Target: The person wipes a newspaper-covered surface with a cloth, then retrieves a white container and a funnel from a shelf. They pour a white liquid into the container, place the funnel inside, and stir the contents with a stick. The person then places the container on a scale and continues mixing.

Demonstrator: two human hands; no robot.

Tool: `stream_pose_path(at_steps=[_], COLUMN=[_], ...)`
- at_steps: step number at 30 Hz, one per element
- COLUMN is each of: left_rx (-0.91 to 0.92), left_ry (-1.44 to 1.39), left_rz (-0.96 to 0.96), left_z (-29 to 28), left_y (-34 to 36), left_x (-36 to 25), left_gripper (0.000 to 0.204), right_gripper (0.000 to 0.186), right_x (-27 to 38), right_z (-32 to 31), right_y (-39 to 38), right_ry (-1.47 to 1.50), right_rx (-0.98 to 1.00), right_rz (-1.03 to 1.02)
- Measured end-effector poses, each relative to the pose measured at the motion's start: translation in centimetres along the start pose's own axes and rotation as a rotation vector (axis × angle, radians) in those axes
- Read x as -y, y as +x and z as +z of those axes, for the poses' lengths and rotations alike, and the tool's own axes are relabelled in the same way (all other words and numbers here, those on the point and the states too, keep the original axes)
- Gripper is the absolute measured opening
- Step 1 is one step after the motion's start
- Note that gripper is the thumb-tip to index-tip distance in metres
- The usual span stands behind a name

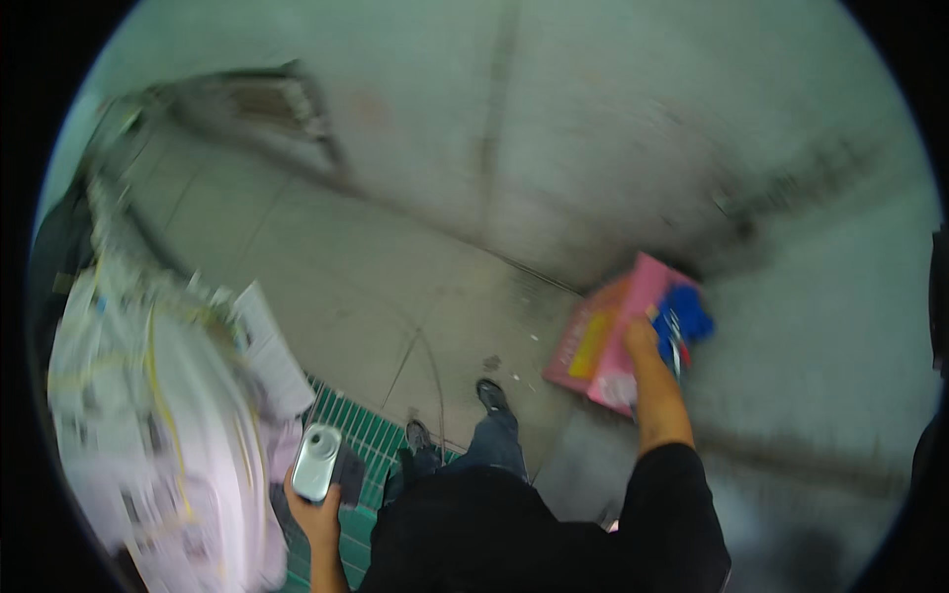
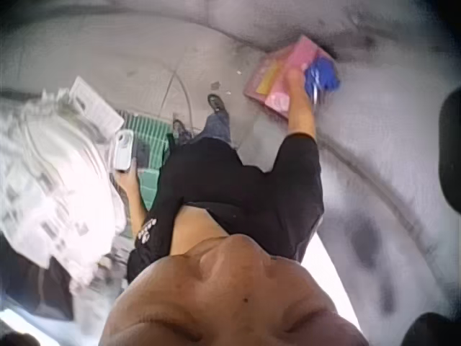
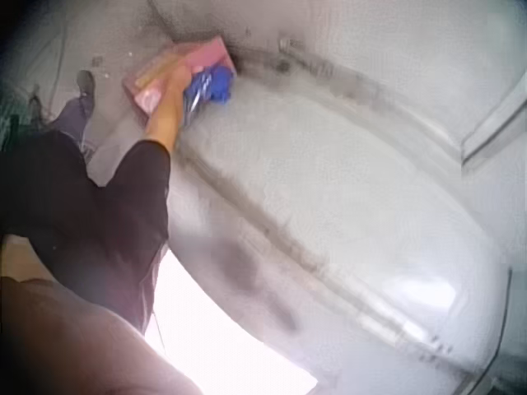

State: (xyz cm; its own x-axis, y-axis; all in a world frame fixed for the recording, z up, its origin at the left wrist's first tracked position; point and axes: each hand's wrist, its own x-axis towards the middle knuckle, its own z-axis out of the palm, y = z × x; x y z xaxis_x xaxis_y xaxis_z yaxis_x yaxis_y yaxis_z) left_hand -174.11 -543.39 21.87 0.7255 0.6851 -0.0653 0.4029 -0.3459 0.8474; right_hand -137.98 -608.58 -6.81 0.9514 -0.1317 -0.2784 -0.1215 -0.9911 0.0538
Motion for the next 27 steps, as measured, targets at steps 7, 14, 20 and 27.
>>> stream_pose_path(at_steps=[7,14,20,27], left_rx=[-0.177,-0.284,-0.485,-0.817], left_ry=[-0.045,0.069,0.273,0.375], left_rz=[-0.146,-0.065,-0.030,-0.155], left_z=[1.3,-1.6,-8.6,-17.1], left_y=[-3.6,-7.5,-16.1,-29.5], left_x=[-5.9,-8.1,-4.5,2.5], left_gripper=[0.077,0.076,0.077,0.075], right_gripper=[0.020,0.016,0.033,0.029], right_x=[1.3,30.4,52.8,59.9], right_z=[-2.9,-19.4,-31.0,-26.8], right_y=[2.0,-3.7,-35.7,-61.0], right_ry=[-0.177,1.066,0.744,0.368], right_rx=[0.007,0.513,0.923,1.112], right_rz=[-0.219,-0.517,-1.752,-2.325])
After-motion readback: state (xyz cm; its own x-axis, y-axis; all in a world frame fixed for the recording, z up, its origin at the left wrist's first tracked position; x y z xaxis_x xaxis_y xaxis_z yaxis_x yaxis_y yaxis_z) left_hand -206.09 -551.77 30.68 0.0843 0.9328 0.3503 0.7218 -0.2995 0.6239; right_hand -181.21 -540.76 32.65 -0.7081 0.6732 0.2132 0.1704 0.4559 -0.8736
